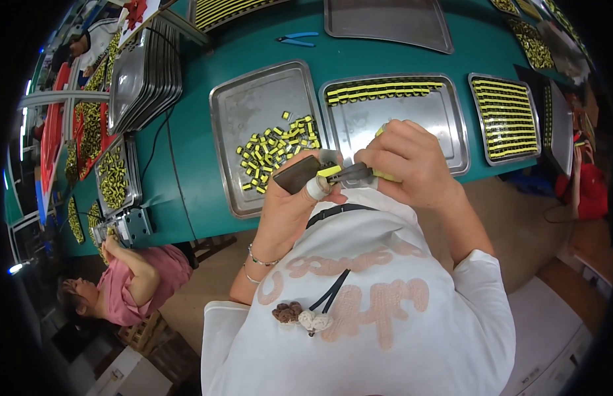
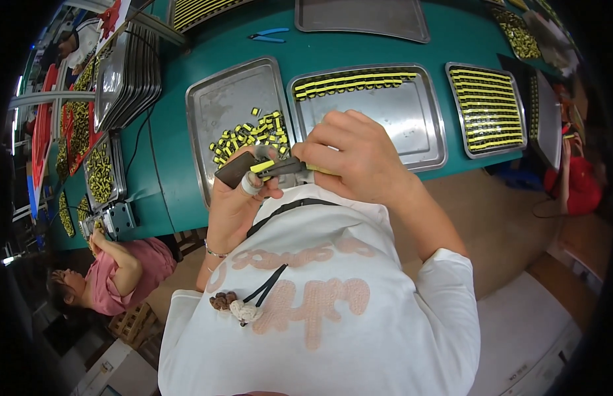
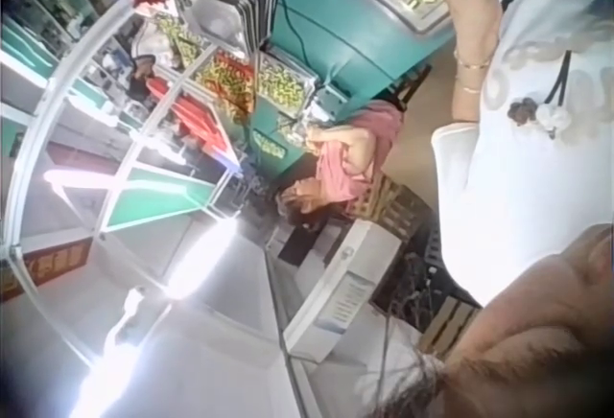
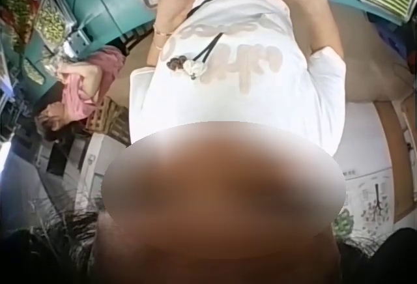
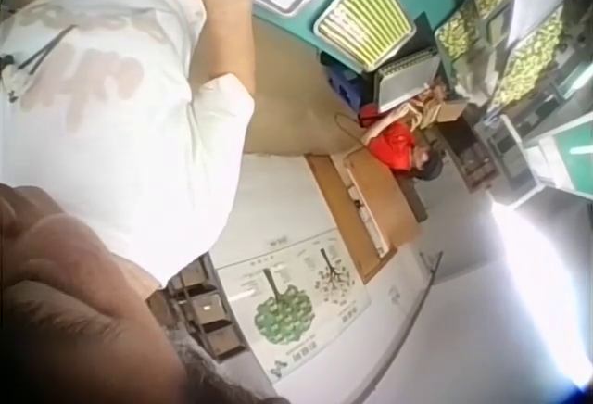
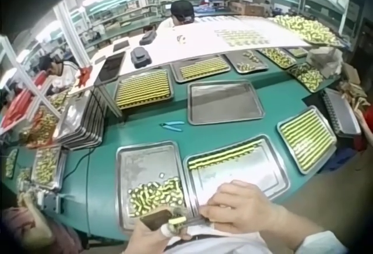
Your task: The person assembles small electronic components by attaching yellow plastic pieces to a black base using pliers.
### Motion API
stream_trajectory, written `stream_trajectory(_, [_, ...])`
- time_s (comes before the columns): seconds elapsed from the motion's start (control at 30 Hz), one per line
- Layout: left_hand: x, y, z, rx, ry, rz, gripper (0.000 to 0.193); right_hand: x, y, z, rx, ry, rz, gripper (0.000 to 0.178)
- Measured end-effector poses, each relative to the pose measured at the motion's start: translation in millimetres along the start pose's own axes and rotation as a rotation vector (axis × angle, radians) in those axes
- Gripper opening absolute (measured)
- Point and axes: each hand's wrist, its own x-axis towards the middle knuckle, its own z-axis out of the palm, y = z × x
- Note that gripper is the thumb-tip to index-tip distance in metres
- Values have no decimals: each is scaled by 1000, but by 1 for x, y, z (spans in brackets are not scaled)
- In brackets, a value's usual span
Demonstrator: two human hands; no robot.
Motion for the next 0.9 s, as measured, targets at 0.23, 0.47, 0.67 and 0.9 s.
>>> stream_trajectory(0.23, [4,5,7,78,4,105,42,-3,-7,6,29,60,103,31])
stream_trajectory(0.47, [2,5,13,247,106,235,36,-6,-16,16,1,84,152,34])
stream_trajectory(0.67, [4,1,10,305,122,324,31,-11,-21,31,24,172,234,32])
stream_trajectory(0.9, [5,-1,8,301,103,344,31,-9,-22,21,69,169,248,30])
